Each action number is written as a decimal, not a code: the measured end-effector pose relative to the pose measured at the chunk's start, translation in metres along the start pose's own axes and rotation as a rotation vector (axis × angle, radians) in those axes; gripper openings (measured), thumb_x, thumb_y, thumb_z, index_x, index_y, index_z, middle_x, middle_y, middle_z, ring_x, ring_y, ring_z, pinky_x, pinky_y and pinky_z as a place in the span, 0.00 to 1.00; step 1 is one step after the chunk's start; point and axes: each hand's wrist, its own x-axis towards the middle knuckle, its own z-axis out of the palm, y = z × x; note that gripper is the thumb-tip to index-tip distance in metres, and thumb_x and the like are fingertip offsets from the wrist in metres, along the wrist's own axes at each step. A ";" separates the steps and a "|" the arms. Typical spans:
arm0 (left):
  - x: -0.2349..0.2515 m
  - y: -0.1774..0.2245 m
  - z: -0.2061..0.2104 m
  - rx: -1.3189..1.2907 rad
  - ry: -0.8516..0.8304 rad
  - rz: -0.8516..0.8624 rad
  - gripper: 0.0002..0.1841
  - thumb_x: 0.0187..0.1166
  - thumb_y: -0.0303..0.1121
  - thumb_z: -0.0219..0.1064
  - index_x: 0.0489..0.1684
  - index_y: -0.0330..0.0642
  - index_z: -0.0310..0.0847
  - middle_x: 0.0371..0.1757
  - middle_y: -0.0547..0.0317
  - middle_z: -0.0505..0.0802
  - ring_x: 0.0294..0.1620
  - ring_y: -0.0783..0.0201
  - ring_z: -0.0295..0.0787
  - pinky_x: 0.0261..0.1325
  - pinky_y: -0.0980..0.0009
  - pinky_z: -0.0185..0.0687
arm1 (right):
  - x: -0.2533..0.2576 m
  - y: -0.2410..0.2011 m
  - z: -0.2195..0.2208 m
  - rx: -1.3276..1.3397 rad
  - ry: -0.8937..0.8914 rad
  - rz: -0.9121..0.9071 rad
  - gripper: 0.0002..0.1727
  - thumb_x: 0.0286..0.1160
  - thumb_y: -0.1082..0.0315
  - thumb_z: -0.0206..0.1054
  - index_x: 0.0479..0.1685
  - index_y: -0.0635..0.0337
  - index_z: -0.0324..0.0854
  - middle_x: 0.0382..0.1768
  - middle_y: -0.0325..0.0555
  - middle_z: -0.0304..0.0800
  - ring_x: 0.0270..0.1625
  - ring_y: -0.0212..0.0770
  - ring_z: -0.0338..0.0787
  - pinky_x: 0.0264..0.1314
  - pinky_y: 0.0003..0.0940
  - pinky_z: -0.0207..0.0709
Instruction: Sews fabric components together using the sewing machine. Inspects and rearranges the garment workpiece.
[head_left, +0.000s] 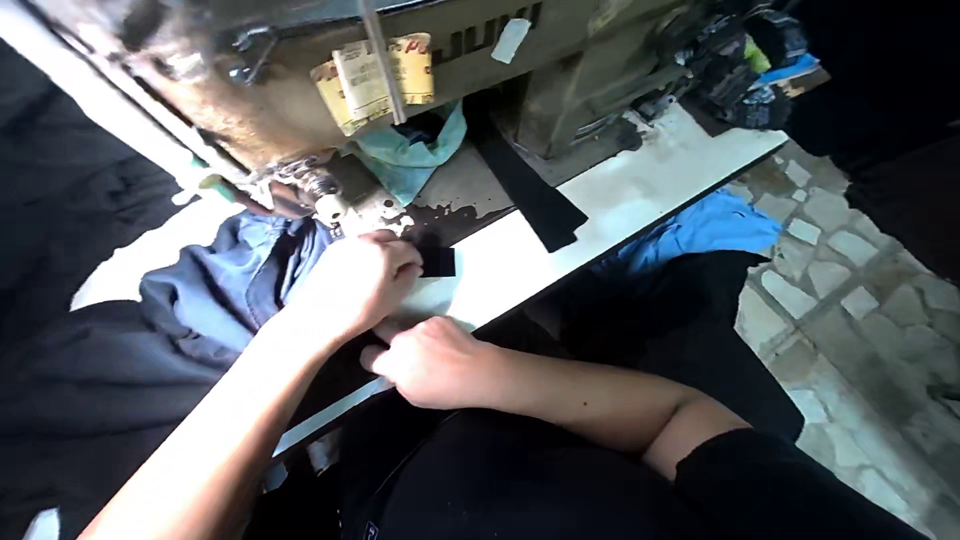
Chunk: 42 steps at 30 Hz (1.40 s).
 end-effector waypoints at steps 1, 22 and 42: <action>0.011 0.002 0.008 -0.019 0.000 0.062 0.06 0.74 0.24 0.68 0.33 0.35 0.93 0.34 0.44 0.93 0.39 0.44 0.93 0.42 0.44 0.85 | 0.000 0.000 0.000 -0.001 -0.003 0.000 0.18 0.87 0.73 0.53 0.70 0.61 0.81 0.63 0.67 0.85 0.52 0.67 0.91 0.47 0.63 0.81; -0.102 0.012 0.015 -0.150 0.267 0.027 0.09 0.72 0.31 0.62 0.25 0.38 0.85 0.37 0.53 0.92 0.52 0.64 0.90 0.61 0.73 0.81 | -0.020 0.004 0.006 0.003 -0.055 0.017 0.20 0.84 0.69 0.61 0.72 0.62 0.78 0.88 0.62 0.61 0.45 0.58 0.91 0.40 0.52 0.81; -0.054 -0.017 0.001 0.085 0.262 -0.248 0.11 0.79 0.26 0.62 0.40 0.27 0.90 0.42 0.33 0.94 0.47 0.35 0.93 0.51 0.38 0.82 | -0.024 0.006 0.017 -0.095 0.003 0.009 0.20 0.81 0.71 0.63 0.72 0.62 0.79 0.83 0.62 0.69 0.41 0.57 0.92 0.35 0.49 0.81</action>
